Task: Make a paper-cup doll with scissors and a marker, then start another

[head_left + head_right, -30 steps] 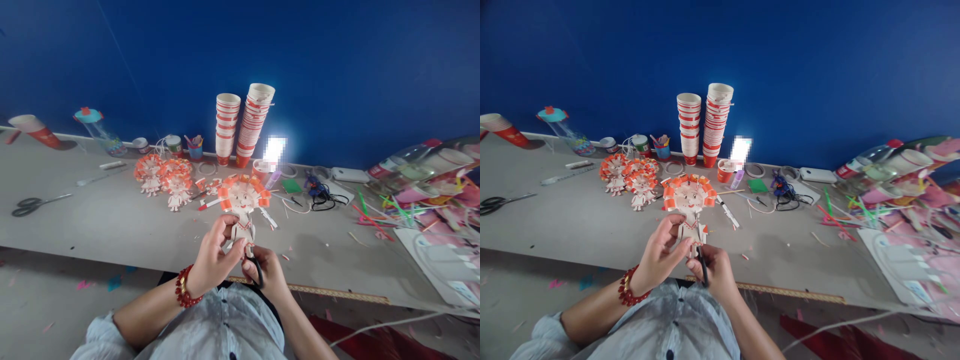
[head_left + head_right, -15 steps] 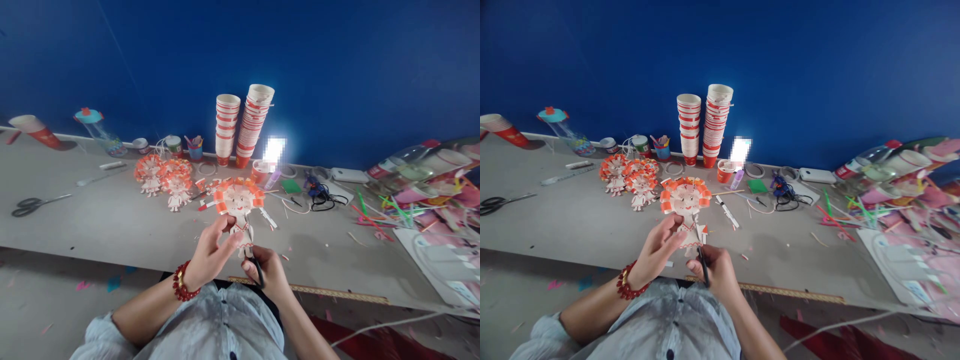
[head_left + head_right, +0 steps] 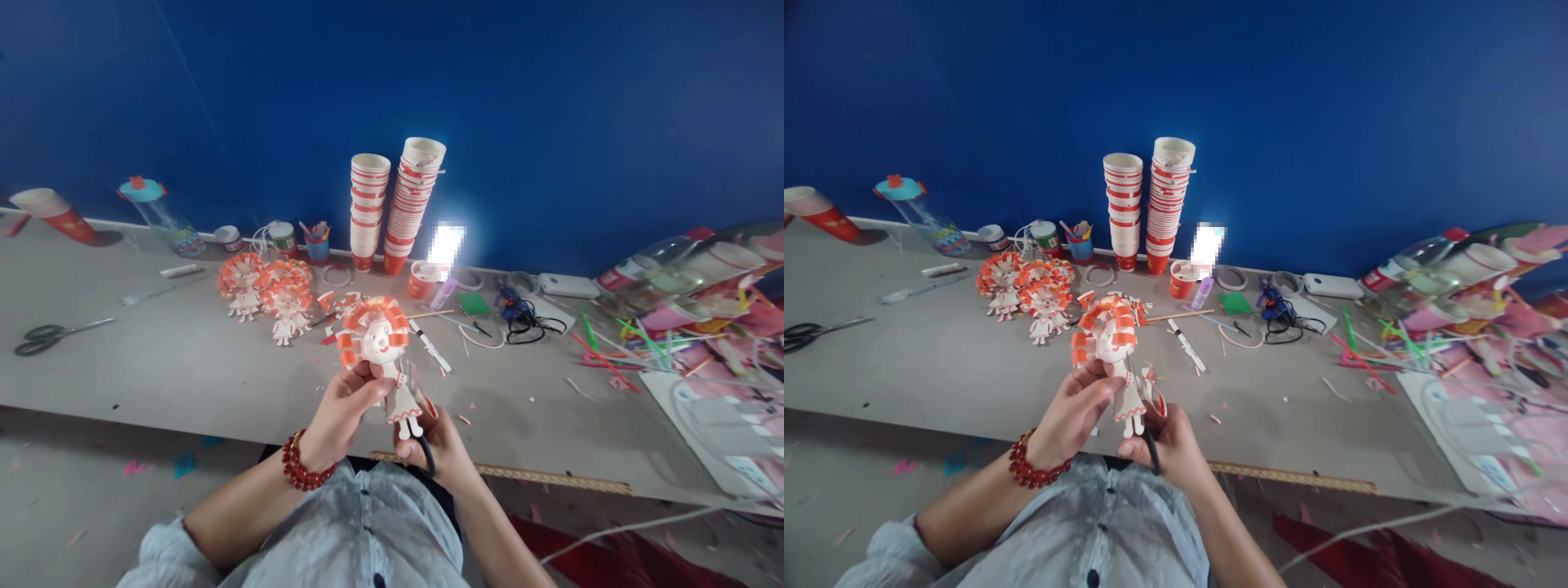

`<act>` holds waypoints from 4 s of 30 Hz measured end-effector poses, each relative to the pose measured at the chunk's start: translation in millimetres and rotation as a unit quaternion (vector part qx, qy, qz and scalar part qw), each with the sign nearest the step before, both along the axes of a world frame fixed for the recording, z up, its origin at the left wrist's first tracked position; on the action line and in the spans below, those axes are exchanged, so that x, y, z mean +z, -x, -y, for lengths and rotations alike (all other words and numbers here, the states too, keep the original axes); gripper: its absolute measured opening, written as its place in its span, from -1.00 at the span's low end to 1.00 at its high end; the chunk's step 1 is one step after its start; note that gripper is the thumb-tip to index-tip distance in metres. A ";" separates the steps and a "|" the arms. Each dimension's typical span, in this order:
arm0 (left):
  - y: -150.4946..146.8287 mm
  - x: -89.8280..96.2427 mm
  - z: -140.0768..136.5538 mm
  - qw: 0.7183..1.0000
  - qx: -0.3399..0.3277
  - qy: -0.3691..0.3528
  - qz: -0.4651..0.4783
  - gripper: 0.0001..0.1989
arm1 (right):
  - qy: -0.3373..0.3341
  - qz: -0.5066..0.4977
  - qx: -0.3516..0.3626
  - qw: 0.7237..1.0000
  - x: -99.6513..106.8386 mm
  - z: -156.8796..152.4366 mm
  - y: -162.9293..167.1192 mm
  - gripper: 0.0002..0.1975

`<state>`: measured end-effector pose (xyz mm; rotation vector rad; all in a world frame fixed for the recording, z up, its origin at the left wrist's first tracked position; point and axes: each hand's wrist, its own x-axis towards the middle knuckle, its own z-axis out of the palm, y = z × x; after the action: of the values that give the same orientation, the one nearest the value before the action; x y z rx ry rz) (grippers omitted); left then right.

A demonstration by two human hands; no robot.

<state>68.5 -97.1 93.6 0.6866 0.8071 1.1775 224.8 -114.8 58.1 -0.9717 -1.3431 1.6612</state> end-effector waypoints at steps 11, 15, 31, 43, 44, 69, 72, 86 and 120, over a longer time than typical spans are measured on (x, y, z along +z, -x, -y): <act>-2.7 -2.6 3.1 0.998 0.037 -0.007 -0.048 -0.83 | 0.003 0.044 -0.024 0.999 -6.8 -1.8 -3.4 -0.67; 3.5 -1.6 0.6 0.993 0.037 -0.041 -0.108 -0.81 | -0.004 0.058 0.018 0.998 -0.7 -5.5 -7.7 -0.71; 3.1 -5.7 -0.3 0.991 0.030 -0.074 -0.109 -0.82 | -0.011 0.057 -0.016 0.998 5.2 -4.5 -2.5 -0.68; -1.7 -2.8 0.6 0.999 0.031 -0.034 -0.014 -0.86 | -0.046 0.058 -0.024 0.997 1.7 -5.4 -1.3 -0.62; -2.0 -3.3 0.7 0.999 0.034 -0.031 -0.009 -0.86 | -0.045 0.057 -0.024 0.997 1.6 -5.4 -1.3 -0.61; 26.9 -17.7 -17.6 0.982 0.080 -0.151 0.082 -0.40 | 0.018 -0.011 0.053 0.998 -1.3 -3.9 -14.5 -0.59; 51.1 -0.9 -36.6 0.976 0.034 -0.211 -0.031 -0.55 | 0.031 -0.005 0.074 0.997 -1.7 -4.6 -16.9 -0.62; 34.2 41.8 -28.5 0.858 -0.137 -0.326 -0.373 -0.84 | 0.049 0.007 0.085 0.995 -2.2 -5.5 -12.2 -0.65; 18.2 25.7 -5.7 0.947 -0.116 -0.130 -0.269 -0.78 | 0.006 -0.018 0.060 0.998 -26.0 -1.4 -8.7 -0.43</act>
<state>50.3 -91.3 119.4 1.3221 0.9981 0.8937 233.5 -113.4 32.2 -0.8789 -1.3925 1.7687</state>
